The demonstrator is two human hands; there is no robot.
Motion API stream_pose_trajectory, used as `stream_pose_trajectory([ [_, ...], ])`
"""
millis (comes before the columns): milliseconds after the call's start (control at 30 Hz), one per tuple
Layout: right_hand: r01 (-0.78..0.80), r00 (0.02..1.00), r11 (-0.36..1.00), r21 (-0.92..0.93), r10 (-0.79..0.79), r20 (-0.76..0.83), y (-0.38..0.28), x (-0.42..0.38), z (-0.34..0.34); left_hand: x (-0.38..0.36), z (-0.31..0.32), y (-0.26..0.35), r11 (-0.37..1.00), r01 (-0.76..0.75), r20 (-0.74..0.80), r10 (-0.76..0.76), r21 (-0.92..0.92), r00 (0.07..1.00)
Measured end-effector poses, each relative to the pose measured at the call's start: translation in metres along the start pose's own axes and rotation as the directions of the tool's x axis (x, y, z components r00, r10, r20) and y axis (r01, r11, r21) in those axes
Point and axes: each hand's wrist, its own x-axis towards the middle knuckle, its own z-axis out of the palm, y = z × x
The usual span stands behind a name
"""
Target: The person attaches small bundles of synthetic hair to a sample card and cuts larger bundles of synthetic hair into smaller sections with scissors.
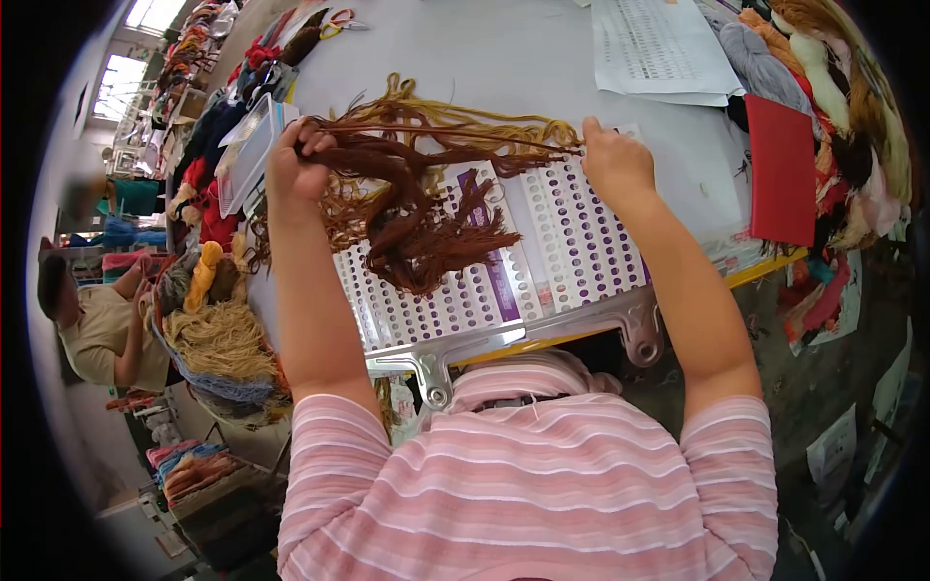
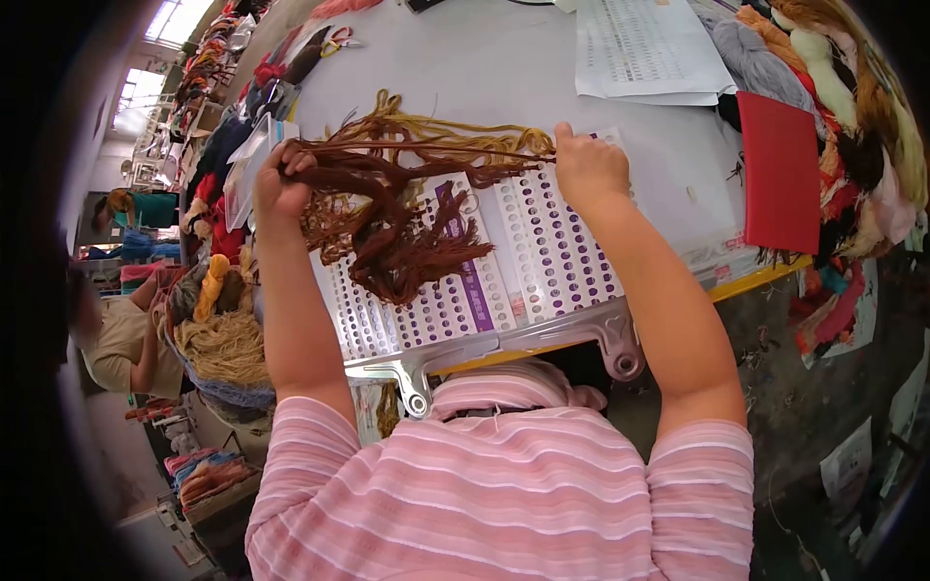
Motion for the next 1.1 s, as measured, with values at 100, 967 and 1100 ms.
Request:
stream_pose_trajectory([
  [100,-0.009,1.000,1.000,0.009,0.010,-0.023,0.001,0.001,0.004,0.023,-0.020,0.010,0.996,-0.020,-0.008,0.020,0.085,1.000],
  [967,0.039,0.969,-0.279,0.960,-0.226,-0.105,-0.106,-0.076,-0.093,-0.127,0.115,-0.067,0.947,0.263,0.434,-0.318,0.183,0.843],
  [1100,-0.015,0.965,-0.282,0.959,-0.257,-0.060,-0.105,-0.081,-0.095,-0.136,0.118,-0.060,0.932,0.068,0.341,-0.196,0.355,0.919],
])
